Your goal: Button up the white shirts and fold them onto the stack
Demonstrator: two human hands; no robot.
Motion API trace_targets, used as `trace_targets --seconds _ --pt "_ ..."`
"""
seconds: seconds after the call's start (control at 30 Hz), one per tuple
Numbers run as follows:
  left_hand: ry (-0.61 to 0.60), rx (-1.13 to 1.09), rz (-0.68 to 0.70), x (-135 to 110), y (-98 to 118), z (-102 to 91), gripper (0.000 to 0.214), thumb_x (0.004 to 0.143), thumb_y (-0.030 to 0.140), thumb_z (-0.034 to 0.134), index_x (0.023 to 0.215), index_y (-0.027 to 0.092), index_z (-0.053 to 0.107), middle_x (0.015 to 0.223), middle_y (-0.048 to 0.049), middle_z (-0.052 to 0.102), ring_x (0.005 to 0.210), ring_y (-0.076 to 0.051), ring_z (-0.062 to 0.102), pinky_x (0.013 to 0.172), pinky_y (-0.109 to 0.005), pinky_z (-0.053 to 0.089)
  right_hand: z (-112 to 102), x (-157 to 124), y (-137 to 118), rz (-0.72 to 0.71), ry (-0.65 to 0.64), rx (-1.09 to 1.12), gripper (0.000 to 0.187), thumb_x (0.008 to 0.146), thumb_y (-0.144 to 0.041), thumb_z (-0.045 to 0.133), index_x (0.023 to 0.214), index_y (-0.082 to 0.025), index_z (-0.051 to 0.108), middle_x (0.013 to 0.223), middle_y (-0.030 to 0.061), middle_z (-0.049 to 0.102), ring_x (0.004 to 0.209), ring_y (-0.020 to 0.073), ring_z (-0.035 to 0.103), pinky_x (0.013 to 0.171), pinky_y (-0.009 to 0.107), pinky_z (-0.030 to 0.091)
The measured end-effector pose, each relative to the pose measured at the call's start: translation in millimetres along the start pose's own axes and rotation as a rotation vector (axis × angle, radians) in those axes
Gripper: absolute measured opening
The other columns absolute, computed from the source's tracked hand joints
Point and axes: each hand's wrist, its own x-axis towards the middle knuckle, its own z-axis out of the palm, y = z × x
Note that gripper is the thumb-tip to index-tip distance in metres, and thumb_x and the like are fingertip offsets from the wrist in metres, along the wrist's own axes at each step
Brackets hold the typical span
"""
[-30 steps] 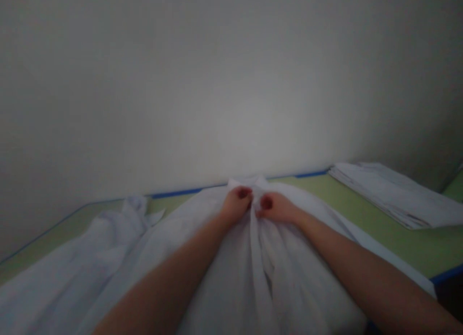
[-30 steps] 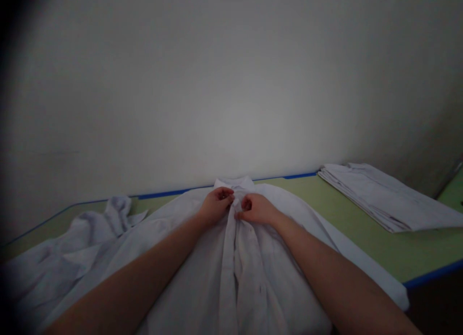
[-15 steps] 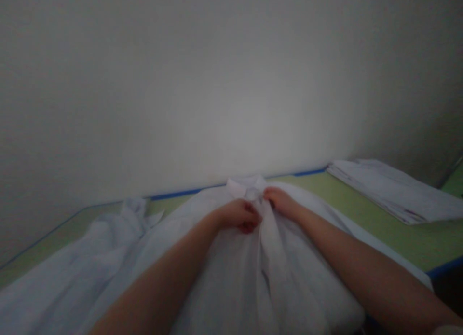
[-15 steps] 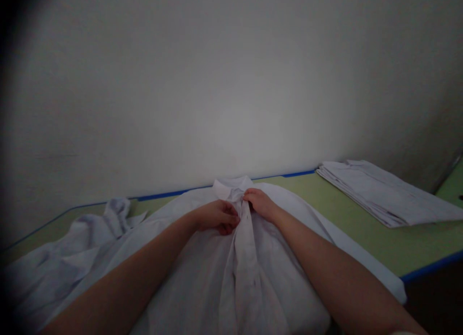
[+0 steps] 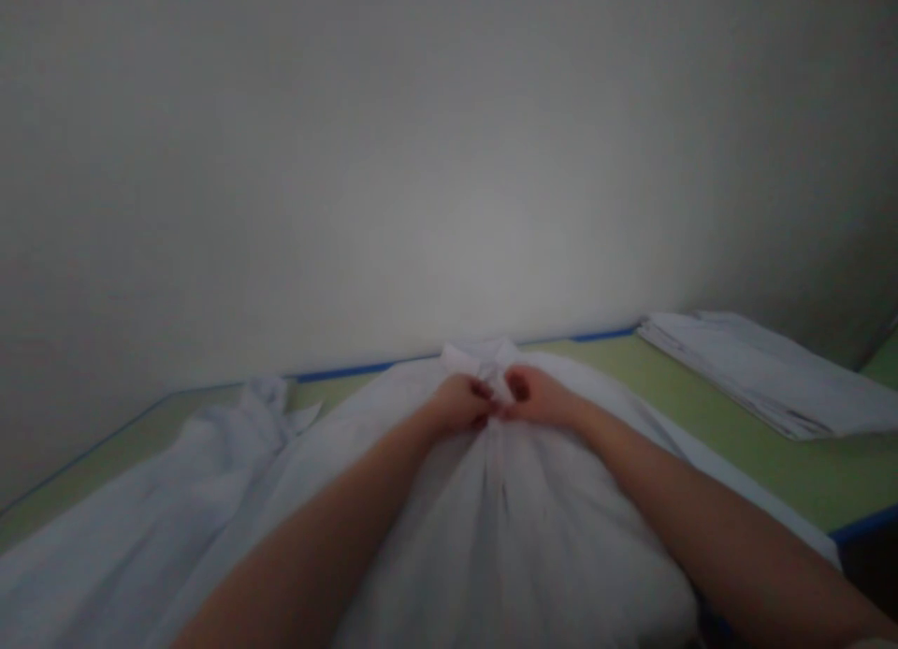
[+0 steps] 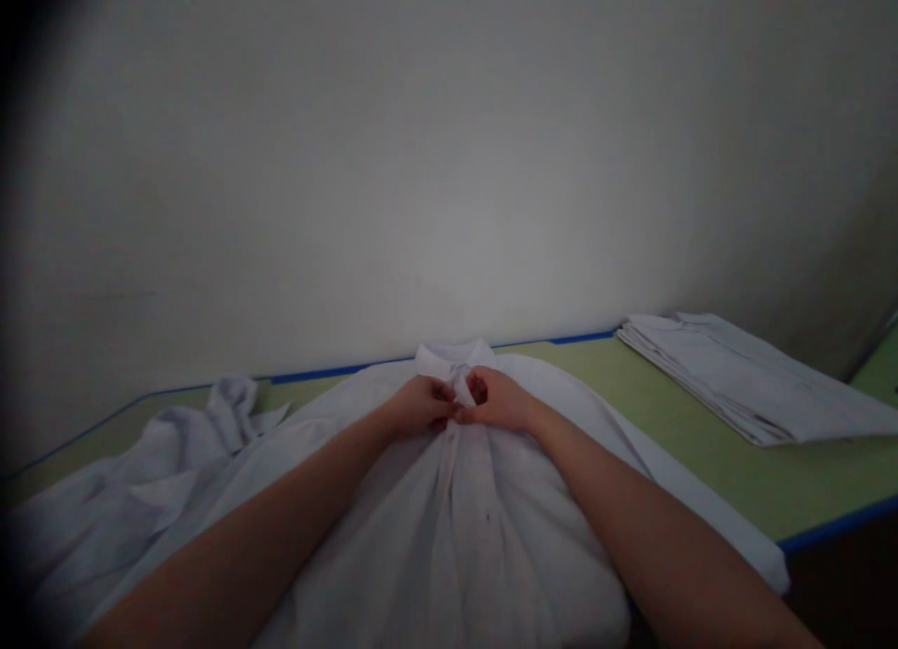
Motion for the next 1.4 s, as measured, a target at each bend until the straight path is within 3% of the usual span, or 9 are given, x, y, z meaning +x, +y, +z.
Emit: trace_targets --seconds 0.1,0.2,0.3,0.47,0.6,0.87,1.03,1.2,1.4 --pt "0.095 0.064 0.019 5 -3 -10.3 0.021 0.060 0.035 0.068 0.058 0.015 0.062 0.046 -0.0007 0.057 0.042 -0.010 0.049 0.044 -0.020 0.035 -1 -3 -4 0.022 -0.113 -0.130 0.030 0.056 -0.035 0.071 0.072 -0.016 0.054 0.061 -0.0034 0.052 0.053 0.0079 0.043 0.049 0.019 0.031" --pt "0.103 0.066 0.018 4 1 -16.5 0.024 0.060 0.039 0.069 0.060 0.015 0.063 0.047 -0.0005 0.058 0.043 -0.010 0.049 0.044 -0.019 0.035 0 -3 -4 0.071 -0.092 -0.269 0.020 0.061 -0.033 0.064 0.061 -0.015 0.057 0.054 -0.0026 0.052 0.050 0.0081 0.042 0.048 0.020 0.028" --pt "-0.021 0.075 -0.027 -5 10 -20.1 0.030 0.059 0.044 0.069 0.060 0.014 0.063 0.048 -0.0022 0.059 0.041 -0.010 0.050 0.042 -0.019 0.036 2 -3 -2 0.062 -0.111 -0.279 0.012 0.063 -0.026 0.058 0.061 -0.014 0.061 0.053 -0.0027 0.053 0.050 0.0087 0.044 0.047 0.019 0.029" --pt "-0.361 0.186 -0.134 -26 26 -18.2 0.034 0.054 0.046 0.073 0.055 0.013 0.063 0.051 -0.0074 0.061 0.040 -0.014 0.052 0.039 -0.023 0.041 0 -6 0 0.091 -0.191 -0.227 0.014 0.059 -0.018 0.052 0.065 -0.015 0.065 0.055 -0.0022 0.057 0.052 0.0101 0.049 0.047 0.018 0.032" --pt "-0.443 0.196 -0.129 -33 31 -9.7 0.030 0.049 0.041 0.077 0.052 0.014 0.062 0.050 -0.0072 0.061 0.042 -0.018 0.055 0.039 -0.027 0.042 -5 -9 1 0.137 -0.259 -0.244 0.015 0.057 -0.017 0.053 0.063 -0.014 0.066 0.054 -0.0019 0.057 0.049 0.0099 0.047 0.045 0.018 0.031" --pt "-0.390 0.208 -0.098 -37 26 -3.4 0.025 0.047 0.033 0.078 0.047 0.018 0.058 0.040 0.0009 0.054 0.037 -0.011 0.047 0.042 -0.021 0.037 -19 -11 -24 0.074 -0.468 -0.298 0.019 0.057 -0.023 0.059 0.073 -0.017 0.069 0.062 -0.0022 0.062 0.055 0.0110 0.051 0.052 0.020 0.035" --pt "-0.329 0.262 -0.053 -60 24 -1.9 0.033 0.058 0.047 0.068 0.051 0.017 0.058 0.047 -0.0011 0.057 0.042 -0.011 0.049 0.045 -0.022 0.034 -40 -24 -47 0.054 -0.580 -0.591 0.011 0.053 -0.024 0.063 0.060 -0.015 0.065 0.049 -0.0016 0.055 0.045 0.0097 0.043 0.046 0.022 0.029" --pt "-0.153 0.237 0.000 -78 13 4.5 0.045 0.064 0.060 0.057 0.059 0.015 0.057 0.054 -0.0017 0.058 0.049 -0.012 0.051 0.048 -0.022 0.034 -58 -37 -57 0.045 -0.775 -0.537 0.021 0.058 -0.031 0.062 0.072 -0.015 0.066 0.058 -0.0033 0.057 0.051 0.0092 0.047 0.047 0.020 0.030" --pt "-0.022 0.156 0.024 -80 1 12.4 0.050 0.064 0.065 0.054 0.064 0.015 0.055 0.055 -0.0015 0.058 0.049 -0.012 0.050 0.047 -0.022 0.032 -35 -35 -68 -0.042 -0.546 -0.470 0.023 0.060 -0.035 0.063 0.063 -0.014 0.055 0.054 -0.0052 0.047 0.049 0.0064 0.039 0.045 0.019 0.025"
